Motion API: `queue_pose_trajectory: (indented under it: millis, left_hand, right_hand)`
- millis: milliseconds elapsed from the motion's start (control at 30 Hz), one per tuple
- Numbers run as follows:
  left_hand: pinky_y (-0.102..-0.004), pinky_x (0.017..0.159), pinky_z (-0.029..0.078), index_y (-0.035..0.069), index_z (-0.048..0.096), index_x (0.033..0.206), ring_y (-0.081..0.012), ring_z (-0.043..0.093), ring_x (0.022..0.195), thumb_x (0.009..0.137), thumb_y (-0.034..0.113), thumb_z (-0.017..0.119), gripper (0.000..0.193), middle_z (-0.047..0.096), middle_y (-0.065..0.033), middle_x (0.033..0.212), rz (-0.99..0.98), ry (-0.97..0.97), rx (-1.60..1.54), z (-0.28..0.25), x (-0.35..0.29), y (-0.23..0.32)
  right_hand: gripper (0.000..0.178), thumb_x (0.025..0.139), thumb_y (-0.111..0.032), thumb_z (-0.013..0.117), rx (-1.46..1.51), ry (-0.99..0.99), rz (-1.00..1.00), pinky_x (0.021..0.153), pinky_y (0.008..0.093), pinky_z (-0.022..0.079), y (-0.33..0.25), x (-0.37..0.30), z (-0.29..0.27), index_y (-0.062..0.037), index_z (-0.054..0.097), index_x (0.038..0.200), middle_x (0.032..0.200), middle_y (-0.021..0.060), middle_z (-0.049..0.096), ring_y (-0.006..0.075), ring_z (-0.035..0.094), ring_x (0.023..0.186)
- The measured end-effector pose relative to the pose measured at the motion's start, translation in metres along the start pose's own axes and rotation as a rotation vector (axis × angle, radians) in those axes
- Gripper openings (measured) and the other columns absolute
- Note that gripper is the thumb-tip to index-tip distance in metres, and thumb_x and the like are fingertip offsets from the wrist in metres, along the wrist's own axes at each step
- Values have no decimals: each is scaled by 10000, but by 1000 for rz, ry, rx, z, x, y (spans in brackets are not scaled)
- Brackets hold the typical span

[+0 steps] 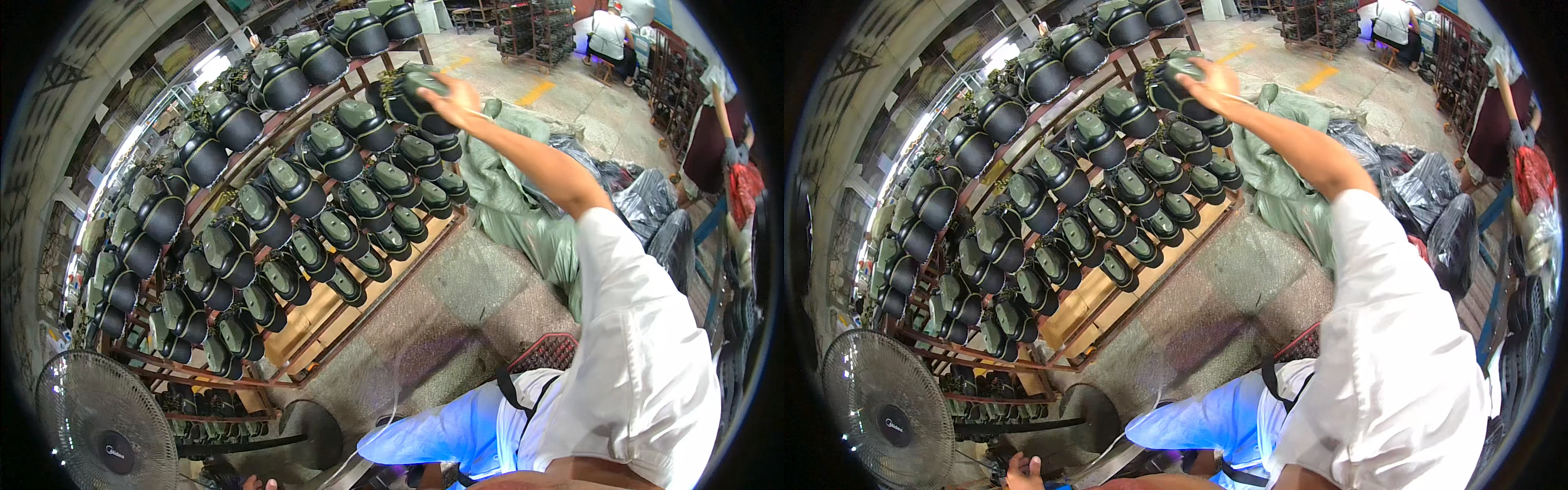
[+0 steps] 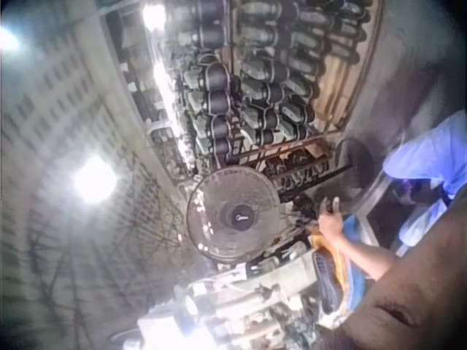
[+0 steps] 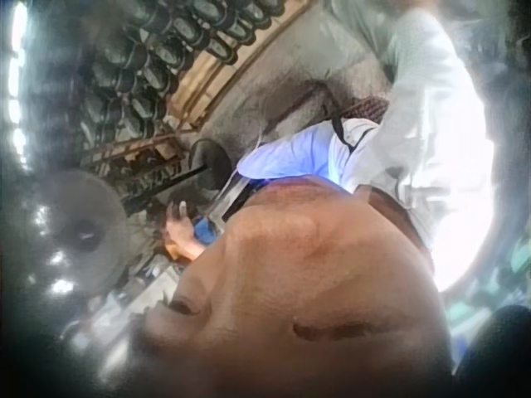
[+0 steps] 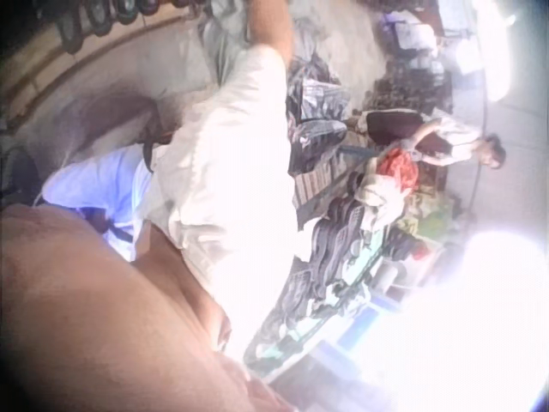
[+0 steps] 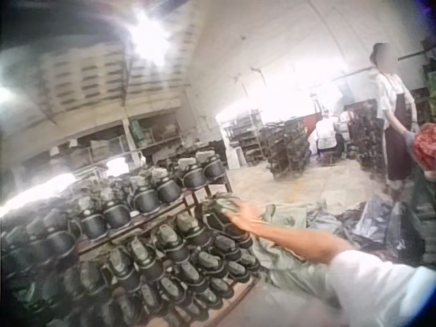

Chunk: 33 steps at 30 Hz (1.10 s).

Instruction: The person applies adhesive to the seams of several shoes using a precision applicator tool, handling each shoe one at a time and placing them back onto a storage rack.

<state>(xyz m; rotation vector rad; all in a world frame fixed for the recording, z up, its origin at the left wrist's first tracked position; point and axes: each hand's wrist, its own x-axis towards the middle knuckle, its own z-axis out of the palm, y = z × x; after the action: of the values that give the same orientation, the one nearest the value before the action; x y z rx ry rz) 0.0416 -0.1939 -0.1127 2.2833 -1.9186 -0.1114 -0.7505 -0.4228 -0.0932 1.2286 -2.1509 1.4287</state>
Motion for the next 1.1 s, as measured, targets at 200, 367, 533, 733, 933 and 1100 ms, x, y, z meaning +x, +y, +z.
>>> queue_pose_trajectory:
  millis: [200,367,533,733,933,1100]
  left_hand:
    - [-479,924,554,81,719,1326,-421,723,1007,982,509,719,549,767,-239,1122,-17,25,90,-21,-9,29]
    - [-423,827,562,54,720,1305,-310,741,916,988,420,753,485,779,-222,1002,-86,26,-98,-3,-12,-5]
    - [-428,839,563,61,704,1322,-306,752,939,990,417,751,490,790,-198,1026,-67,-37,33,2,4,8]
    - [-439,908,555,93,687,1358,-354,750,1032,986,443,752,515,786,-198,1112,-168,-69,-47,3,7,-2]
    - [-511,1076,487,0,576,1460,-427,637,1266,957,535,745,754,679,-264,1342,-196,-162,37,-53,-14,69]
    - [-534,1110,453,-22,536,1486,-448,576,1325,956,551,735,805,619,-275,1412,324,327,-159,-38,-24,128]
  right_hand:
    - [535,943,-495,725,-189,22,-148,905,536,576,-4,64,93,-119,726,1323,1063,241,767,442,731,1014]
    - [568,916,-500,776,264,495,-638,915,461,592,-57,55,65,-87,707,1300,1163,205,763,393,736,1065]
    - [838,837,-608,812,14,568,-506,1014,490,552,-91,156,46,-39,601,1416,1284,235,714,412,693,1173]
    - [811,771,-617,837,33,254,-212,973,526,553,-107,164,32,-112,645,1376,1126,251,754,447,714,1077]
    - [754,808,-576,821,292,313,-208,904,443,563,-74,83,-41,-112,662,1380,1097,207,758,362,732,1000]
    - [626,832,-443,846,387,300,-99,851,372,568,-26,-15,-140,-131,702,1355,972,112,778,200,725,892]
